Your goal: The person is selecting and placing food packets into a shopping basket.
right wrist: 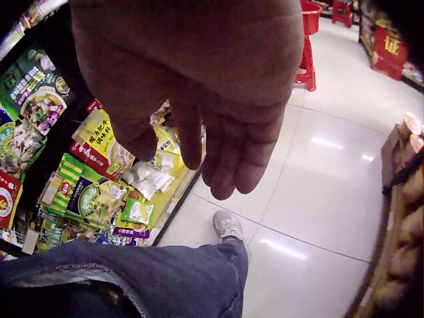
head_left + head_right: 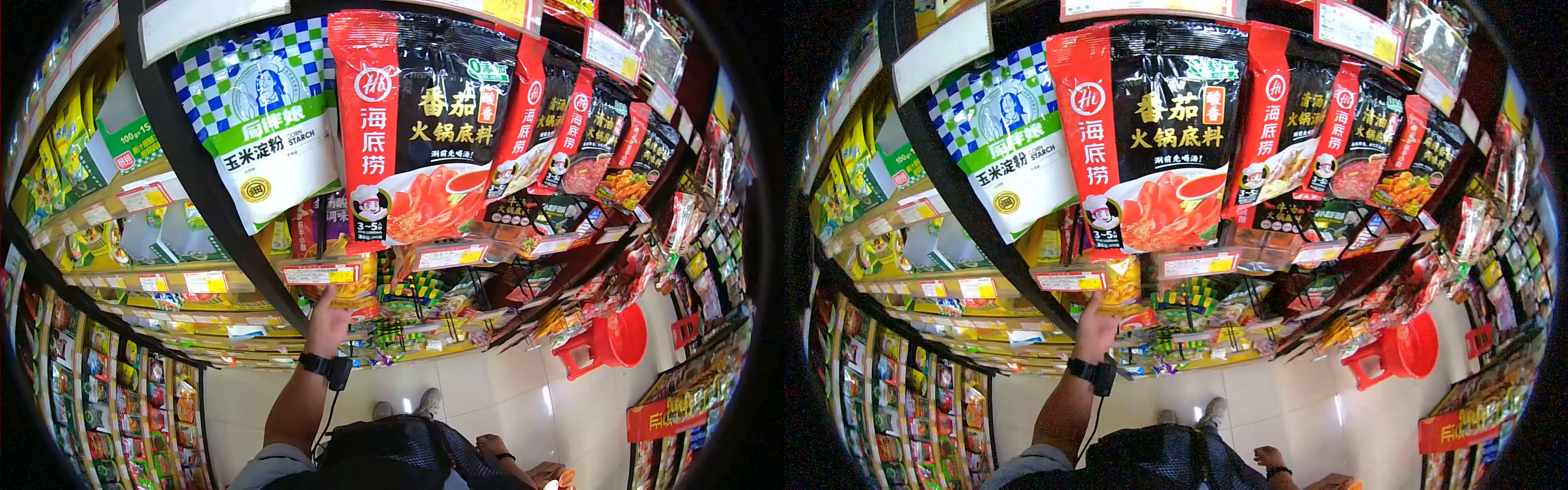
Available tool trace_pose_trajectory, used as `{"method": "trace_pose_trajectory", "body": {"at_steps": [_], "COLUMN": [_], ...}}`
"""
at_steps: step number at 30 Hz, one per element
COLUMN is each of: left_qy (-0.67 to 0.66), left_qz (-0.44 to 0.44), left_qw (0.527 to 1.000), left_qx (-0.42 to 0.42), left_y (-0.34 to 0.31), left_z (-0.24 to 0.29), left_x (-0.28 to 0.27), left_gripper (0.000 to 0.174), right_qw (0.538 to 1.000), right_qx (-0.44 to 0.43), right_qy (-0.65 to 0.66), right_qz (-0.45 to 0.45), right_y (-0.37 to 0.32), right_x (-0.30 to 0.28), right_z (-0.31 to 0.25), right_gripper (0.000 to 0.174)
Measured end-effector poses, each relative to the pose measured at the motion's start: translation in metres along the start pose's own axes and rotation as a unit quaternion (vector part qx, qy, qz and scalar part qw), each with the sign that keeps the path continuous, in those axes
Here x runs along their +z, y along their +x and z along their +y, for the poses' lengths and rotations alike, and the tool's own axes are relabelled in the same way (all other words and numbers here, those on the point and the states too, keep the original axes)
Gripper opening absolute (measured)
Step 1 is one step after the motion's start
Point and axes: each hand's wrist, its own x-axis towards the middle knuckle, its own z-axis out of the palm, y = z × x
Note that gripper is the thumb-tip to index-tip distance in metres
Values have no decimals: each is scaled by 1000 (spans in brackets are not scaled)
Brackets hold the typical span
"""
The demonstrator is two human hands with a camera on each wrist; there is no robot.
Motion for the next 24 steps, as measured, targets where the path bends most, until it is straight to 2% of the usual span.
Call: {"method": "trace_pose_trajectory", "body": {"at_steps": [1,3,4,6,7,8,9,12,13,17,20,22,23,24], "left_qy": [-11,-11,-12,-20,-25,-32,-57,-13,-26,-78,-66,-79,-81,-90], "left_qz": [20,30,42,36,65,94,74,102,72,68,54,76,78,71], "left_qw": [1000,999,998,999,997,995,996,995,997,994,996,994,993,992], "left_qx": [-16,8,35,36,16,-4,-4,10,-1,-27,1,-26,-27,-46], "left_y": [0,-15,-22,-32,-40,-47,-46,-61,-63,-67,-67,-72,-78,-84], "left_z": [2,4,5,6,7,7,3,-2,-5,-12,-16,-15,-16,-17], "left_x": [-13,-1,3,0,2,2,-6,9,13,1,1,6,11,16], "left_gripper": [50,47,45,48,48,48,47,50,53,54,54,55,55,54], "right_qw": [1000,982,982,983,983,992,996,995,995,995,998,996,989,984], "right_qx": [1,-178,-178,-178,-175,-116,-56,-1,-9,8,3,-67,-100,-151], "right_qy": [3,-65,-63,-18,-19,22,62,98,99,94,50,30,71,19], "right_qz": [2,-22,-21,-52,-54,-44,-33,-20,-24,-40,-50,-56,-77,-92], "right_y": [0,33,46,60,52,41,33,19,17,18,15,13,16,16], "right_x": [2,3,2,4,4,4,5,5,5,1,1,5,7,7], "right_z": [3,44,54,67,58,38,23,-8,-13,-23,-33,-50,-61,-82], "right_gripper": [20,24,24,27,27,28,29,30,32,29,31,34,38,39]}}
